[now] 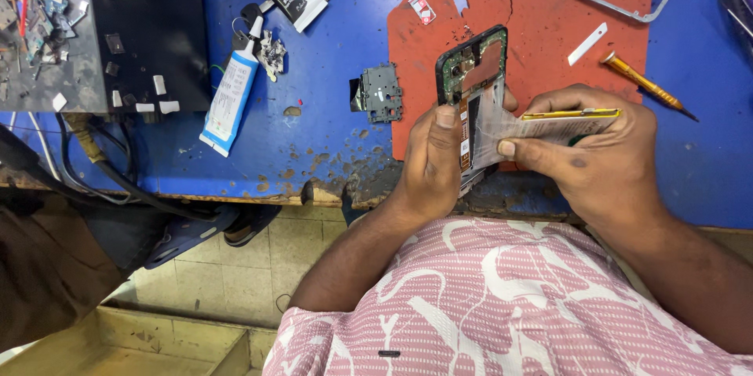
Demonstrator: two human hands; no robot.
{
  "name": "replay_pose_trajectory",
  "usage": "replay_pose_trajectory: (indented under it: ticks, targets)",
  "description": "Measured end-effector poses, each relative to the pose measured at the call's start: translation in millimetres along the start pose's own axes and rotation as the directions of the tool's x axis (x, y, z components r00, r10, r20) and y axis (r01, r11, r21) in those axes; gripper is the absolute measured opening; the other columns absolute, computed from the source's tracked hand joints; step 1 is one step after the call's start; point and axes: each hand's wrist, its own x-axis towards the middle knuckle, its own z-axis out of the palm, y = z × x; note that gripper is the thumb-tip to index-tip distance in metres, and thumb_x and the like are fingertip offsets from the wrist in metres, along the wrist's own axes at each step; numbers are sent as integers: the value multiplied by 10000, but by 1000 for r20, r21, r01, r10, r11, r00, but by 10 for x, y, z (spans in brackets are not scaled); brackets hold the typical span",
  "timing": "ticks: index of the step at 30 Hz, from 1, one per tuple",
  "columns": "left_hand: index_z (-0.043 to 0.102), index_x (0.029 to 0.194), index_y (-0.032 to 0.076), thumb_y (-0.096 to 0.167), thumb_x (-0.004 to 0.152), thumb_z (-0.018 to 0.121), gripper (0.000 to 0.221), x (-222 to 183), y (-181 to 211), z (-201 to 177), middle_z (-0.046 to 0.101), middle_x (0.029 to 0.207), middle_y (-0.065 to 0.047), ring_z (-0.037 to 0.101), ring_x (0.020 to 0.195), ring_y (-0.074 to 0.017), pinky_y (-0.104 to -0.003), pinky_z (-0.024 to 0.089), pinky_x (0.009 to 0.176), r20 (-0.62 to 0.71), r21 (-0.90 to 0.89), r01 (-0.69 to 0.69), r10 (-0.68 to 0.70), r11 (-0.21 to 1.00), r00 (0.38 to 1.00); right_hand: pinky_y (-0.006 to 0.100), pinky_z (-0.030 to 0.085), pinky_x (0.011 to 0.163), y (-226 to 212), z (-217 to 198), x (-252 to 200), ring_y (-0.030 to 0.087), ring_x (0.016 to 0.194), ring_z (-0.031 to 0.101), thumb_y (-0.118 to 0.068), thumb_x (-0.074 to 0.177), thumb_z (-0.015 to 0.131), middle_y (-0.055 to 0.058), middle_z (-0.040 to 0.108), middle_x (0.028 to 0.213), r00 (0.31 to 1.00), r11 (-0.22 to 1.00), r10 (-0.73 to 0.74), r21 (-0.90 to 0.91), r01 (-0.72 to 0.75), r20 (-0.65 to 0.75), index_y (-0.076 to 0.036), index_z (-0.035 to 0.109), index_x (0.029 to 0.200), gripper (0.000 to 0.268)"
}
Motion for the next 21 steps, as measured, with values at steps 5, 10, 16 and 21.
replay_pose_trajectory:
  ticks: [5,10,16,21]
  targets:
    - [550,1357,-43,502,1183,224,658,-1,-5,4,678,1144,-122,681,1055,-163,-329,579,986,-40,-51,27,-29,998,999,290,650,738,27,-19,65,145,805,740,77,835,788,100,741,909,997,996,58,67,-62,55,36,673,1006,210]
    - [578,1271,-100,434,1205,260,625,-54,-236,-37,638,1042,-184,620,900,-220,-396,528,861,-150,-28,181,-183,983,972,325,629,823,204,-137,119,172,915,716,97,856,763,137,701,1025,995,994,34,104,-44,89,37,621,1137,320]
    - [539,1257,-70,271,1234,305,414,33,-838,-91,607,1090,-257,615,957,-381,-442,515,891,-220,658,-47,252,752,942,359,581,969,367,-162,160,193,1115,667,54,895,763,131,625,1169,987,990,-140,-1,140,77,6,477,1327,521]
    - [507,1109,-2,227,1097,464,233,332,-1068,28,614,932,-190,575,823,-307,-392,493,791,-263,505,-143,309,852,914,364,579,966,575,369,632,202,1113,667,40,913,746,130,631,1176,961,979,-180,129,156,210,8,485,1327,491]
